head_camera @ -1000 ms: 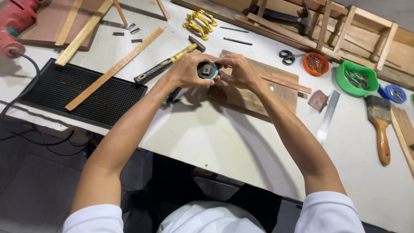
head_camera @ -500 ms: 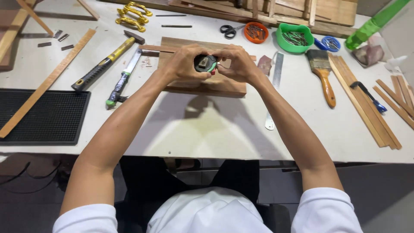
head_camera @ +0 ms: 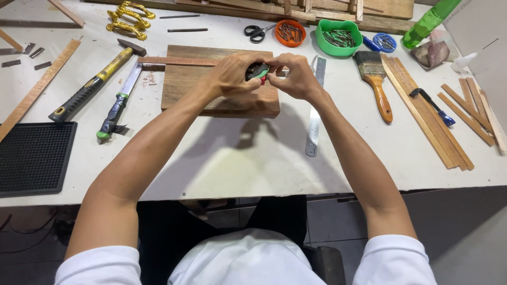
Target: The person is measuring and marking a wooden strip for a carpentry project.
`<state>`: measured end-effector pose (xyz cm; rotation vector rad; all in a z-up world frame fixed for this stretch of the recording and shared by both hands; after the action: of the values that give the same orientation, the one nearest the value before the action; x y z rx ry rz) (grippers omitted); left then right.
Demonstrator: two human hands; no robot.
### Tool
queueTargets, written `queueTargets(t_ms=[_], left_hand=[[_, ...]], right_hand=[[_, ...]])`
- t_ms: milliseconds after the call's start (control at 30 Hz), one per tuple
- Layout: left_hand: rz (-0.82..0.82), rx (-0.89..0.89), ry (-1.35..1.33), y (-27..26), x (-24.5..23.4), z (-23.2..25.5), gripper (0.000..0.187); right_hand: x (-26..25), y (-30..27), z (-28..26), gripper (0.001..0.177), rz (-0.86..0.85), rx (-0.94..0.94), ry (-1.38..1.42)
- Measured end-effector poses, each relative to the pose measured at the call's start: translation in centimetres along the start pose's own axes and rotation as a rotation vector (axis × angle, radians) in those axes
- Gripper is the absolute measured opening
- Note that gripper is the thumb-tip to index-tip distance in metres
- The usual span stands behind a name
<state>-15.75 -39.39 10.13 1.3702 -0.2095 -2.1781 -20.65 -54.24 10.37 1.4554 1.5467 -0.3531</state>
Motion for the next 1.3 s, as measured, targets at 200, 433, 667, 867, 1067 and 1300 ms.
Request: queueTargets(t_ms=[200,433,667,867,1067,1300], left_hand=[[0.043,-0.069,-0.029,2.1,0.4,-1.4,0.044],[0.012,-0.120,0.034,5.1,-0.1,-2.6,0.054],[0.058,-0.071,-0.050,6.9,-0.3,-4.0,0.053],[0.076,0.007,-0.108,7.3,0.7,-4.4,0.046],[0.006,-0.077,-0.095,5.8,1.3,-5.8,0.043],[0.061,-0.049,0.073,1.3,-1.2,-8.1,0.045]], right_hand=[[-1.2,1.1,2.1,0.028,-0.030,0.132,0.171],[-1.7,3.4,6.4,0.030,-0.067,0.145,0.315],[-3.5,4.8,5.7,0.022,-0.081,0.156,0.199],[-3.1,3.9,7.3,0.020,-0.104,0.158,0.330],[-1.1,3.9,7.3,0.019,-0.179,0.165,0.408],[2.1,6.8,3.8,0.018,-0.257,0.019,0.452]])
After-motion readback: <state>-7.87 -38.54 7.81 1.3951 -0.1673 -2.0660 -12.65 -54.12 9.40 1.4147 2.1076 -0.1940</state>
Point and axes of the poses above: each hand's wrist, its own y-axis towards the middle knuckle, its own x-axis out of the palm, z = x × y, the point moved 7 cm from there along y, towards the middle knuckle, and after that the axes turned 4 degrees about -z, right-handed, at the moved point
